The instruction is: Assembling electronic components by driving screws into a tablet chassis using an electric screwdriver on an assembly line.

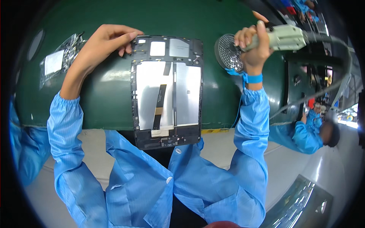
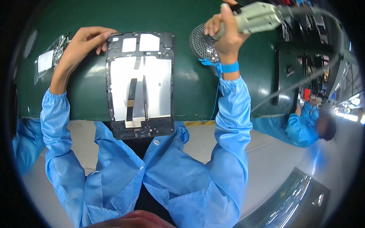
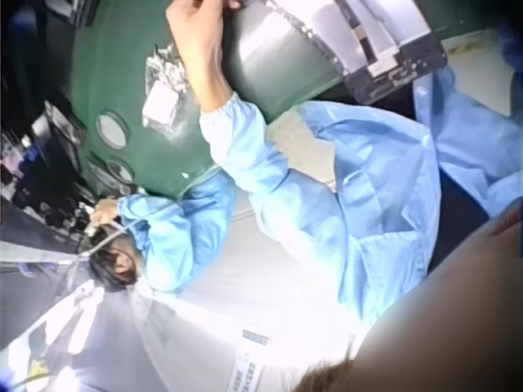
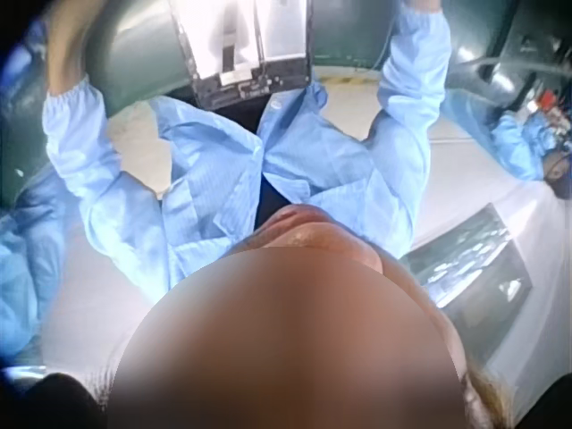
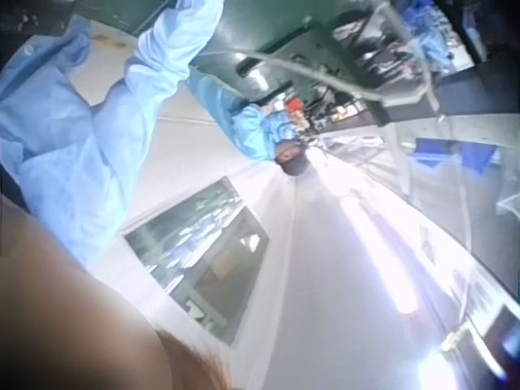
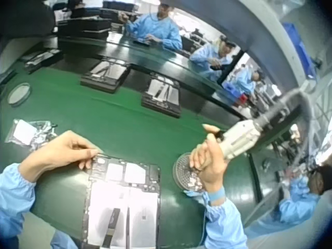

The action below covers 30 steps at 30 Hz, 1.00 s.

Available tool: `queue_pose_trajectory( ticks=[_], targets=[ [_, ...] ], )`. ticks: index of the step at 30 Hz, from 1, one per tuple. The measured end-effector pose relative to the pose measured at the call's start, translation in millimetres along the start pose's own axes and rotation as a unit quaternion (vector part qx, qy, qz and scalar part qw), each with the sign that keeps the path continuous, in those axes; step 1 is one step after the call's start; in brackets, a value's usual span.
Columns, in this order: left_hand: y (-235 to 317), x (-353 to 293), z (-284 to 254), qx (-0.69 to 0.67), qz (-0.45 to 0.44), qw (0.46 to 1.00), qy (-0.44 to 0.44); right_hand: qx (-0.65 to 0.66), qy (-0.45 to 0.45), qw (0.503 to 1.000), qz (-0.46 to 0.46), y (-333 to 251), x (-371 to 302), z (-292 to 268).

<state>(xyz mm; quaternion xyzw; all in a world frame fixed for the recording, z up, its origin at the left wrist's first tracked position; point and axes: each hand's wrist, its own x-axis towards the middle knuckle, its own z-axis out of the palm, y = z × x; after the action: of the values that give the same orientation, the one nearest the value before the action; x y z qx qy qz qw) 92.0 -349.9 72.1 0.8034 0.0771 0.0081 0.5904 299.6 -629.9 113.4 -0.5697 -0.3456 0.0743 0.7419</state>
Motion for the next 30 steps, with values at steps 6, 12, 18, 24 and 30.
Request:
queue_pose_trajectory(
  ticks=[6,12,18,24,30],
  targets=[
    [-9,3,-5,-0.048,0.023,0.998,-0.022,0.043,-0.077,0.996,0.012,-17,7,56],
    [-7,3,-2,-0.09,0.034,0.995,-0.029,0.125,-0.098,0.984,0.077,-17,9,151],
    [-9,6,-1,-0.123,0.044,0.991,-0.031,0.153,-0.127,0.977,0.08,3,7,175],
    [-12,6,1,-0.151,0.037,0.988,-0.02,0.126,-0.133,0.98,0.083,10,4,182],
    [-1,2,-7,-0.214,-0.046,0.973,-0.07,0.13,-0.141,0.979,0.063,18,3,184]
  ],
)
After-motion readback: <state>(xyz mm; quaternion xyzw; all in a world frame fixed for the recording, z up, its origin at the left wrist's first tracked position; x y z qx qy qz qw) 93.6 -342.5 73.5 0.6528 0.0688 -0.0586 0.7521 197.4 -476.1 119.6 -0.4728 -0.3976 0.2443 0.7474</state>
